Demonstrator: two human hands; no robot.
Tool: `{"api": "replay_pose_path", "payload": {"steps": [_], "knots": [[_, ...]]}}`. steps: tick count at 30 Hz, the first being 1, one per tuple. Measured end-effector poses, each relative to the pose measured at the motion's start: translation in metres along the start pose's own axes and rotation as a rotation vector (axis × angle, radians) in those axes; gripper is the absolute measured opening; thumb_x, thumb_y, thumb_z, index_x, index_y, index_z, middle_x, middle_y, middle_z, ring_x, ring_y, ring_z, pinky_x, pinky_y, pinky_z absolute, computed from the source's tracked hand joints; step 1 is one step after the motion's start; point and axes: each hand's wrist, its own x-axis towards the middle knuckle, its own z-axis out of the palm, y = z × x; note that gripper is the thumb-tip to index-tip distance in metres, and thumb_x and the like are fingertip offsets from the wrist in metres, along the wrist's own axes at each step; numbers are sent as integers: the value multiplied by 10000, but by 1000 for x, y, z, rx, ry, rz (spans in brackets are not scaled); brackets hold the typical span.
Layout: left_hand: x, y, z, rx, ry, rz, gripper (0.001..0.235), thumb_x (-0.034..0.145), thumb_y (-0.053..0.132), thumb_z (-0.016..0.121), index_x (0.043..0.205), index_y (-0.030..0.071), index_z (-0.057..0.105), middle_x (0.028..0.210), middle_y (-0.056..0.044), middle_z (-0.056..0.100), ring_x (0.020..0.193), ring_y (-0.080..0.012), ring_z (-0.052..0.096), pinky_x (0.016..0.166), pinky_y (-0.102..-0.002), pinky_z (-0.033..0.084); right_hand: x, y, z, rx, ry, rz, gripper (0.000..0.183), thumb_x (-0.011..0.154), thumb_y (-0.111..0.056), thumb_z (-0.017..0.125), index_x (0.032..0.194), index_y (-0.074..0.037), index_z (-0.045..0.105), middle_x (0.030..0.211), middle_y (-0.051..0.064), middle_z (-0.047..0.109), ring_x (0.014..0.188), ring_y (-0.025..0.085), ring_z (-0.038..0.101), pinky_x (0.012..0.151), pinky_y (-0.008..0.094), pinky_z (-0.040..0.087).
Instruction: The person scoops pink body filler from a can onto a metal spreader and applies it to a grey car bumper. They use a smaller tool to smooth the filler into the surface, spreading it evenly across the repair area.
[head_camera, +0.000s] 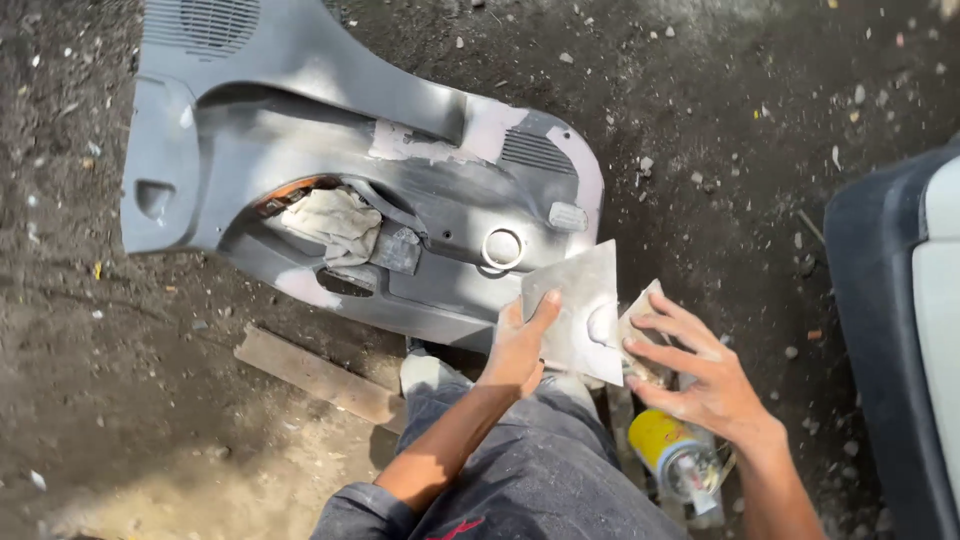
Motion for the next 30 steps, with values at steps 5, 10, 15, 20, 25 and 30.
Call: {"api": "replay_pose_path", "payload": {"steps": [5,10,15,20,25,30], "knots": [[-35,17,-87,485,-13,104,323,1009,295,631,1159,17,698,991,-6,702,902,-99,600,824,-285,519,-23,-83,62,-277,96,189,420,762,-243,791,1171,-160,746,1362,66,645,1434,350,484,1146,500,422],[-52,56,-117,780,-61,219,357,1041,314,613,1154,-14,699,990,-24,705,906,-101,583,844,-286,507,0,-142,116,-239,102,171,423,793,-281,755,1200,-168,735,1371,73,629,1415,375,450,1133,534,372],[-71,72,-137,984,-134,129,358,1053,298,581,1198,-9,696,947,-63,707,859,-121,580,816,-294,514,-1,-170,150,-132,53,254,407,810,-223,761,1212,-170,731,1384,69,624,1434,362,442,1144,513,360],[-70,86,-141,430,-53,-66,343,1017,252,610,1234,-10,655,1079,-75,730,929,-158,677,822,-332,560,-3,-161,184,132,196,212,426,806,-242,825,1214,-155,736,1418,77,622,1456,352,478,1171,495,406],[-62,106,-141,240,70,-230,344,985,224,635,1243,-3,613,1099,-109,724,925,-217,726,772,-397,611,-14,-127,171,202,213,247,490,751,-279,873,1202,-142,739,1424,96,612,1437,338,488,1147,480,430],[-45,107,-116,863,-31,-30,313,1065,234,605,1224,-26,676,959,-196,715,834,-298,702,747,-412,579,-2,-105,129,-130,190,334,502,791,-218,837,1265,-119,704,1419,102,611,1448,348,443,1160,512,385]]}}
